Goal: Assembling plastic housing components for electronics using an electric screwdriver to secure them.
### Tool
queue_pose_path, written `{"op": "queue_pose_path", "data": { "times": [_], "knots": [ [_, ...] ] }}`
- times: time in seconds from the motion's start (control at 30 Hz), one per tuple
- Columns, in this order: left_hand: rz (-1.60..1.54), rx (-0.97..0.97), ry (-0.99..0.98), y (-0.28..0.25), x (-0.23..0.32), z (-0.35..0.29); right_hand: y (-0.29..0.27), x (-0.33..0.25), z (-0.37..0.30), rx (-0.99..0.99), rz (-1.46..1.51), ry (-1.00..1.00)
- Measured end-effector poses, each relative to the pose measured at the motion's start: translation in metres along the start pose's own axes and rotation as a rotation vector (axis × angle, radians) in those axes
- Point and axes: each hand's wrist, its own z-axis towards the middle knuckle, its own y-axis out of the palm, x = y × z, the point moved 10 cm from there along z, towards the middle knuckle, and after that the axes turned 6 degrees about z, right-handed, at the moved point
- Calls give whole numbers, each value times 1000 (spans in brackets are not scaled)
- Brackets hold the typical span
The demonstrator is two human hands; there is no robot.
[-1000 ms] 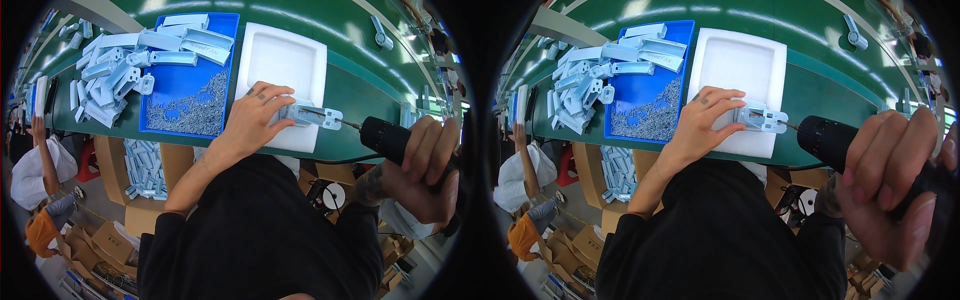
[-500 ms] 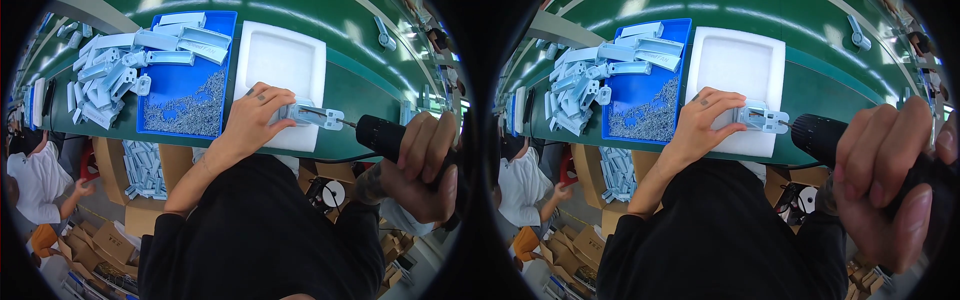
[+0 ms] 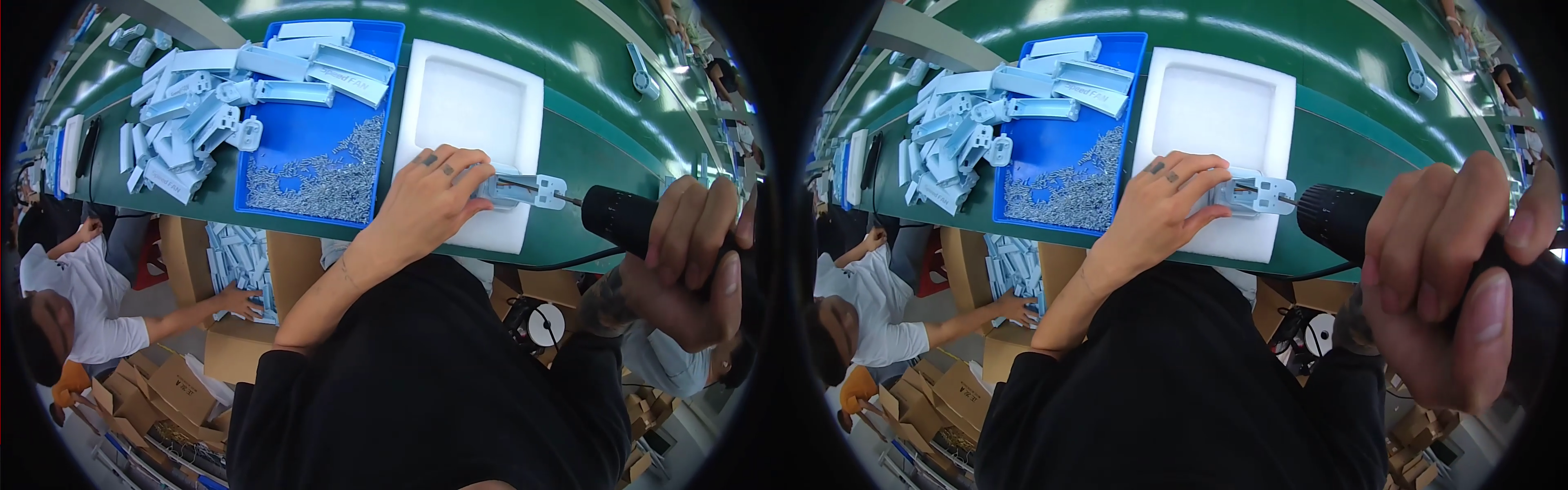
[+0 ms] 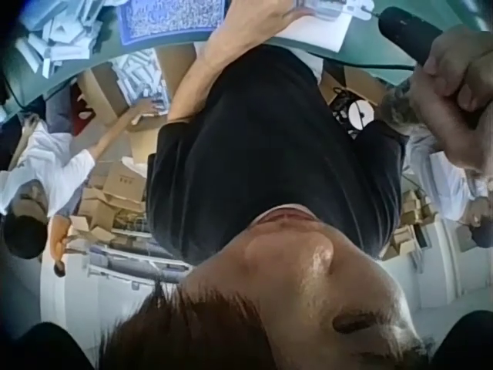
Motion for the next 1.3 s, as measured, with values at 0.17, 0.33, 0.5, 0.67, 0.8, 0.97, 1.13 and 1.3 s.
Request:
{"op": "queue_pose_path", "data": {
  "times": [0.17, 0.33, 0.5, 0.67, 0.8, 0.97, 1.13, 1.3],
  "knots": [
    [-135, 117, -68, -17, 0, -12, -42, -43, -2, -34, 95, -102],
    [73, 62, -382, -70, -67, -56, -47, -57, -8, -40, 204, -146],
    [401, -56, -231, -76, -74, -74, -23, -24, -2, 67, 162, 15],
    [517, -60, -231, -72, -65, -62, -27, -17, -5, 71, 110, 53],
    [509, -32, -284, -80, -74, -64, -45, -16, -10, 90, 89, 23],
    [353, -64, -239, -81, -76, -68, -50, -14, -14, 108, 112, 22],
    [84, 92, -176, -81, -60, -48, -36, -20, -10, 95, 114, -26],
    [-45, 184, -71, -62, -32, -21, -31, -31, -9, 157, 143, -69]
  ]
}}
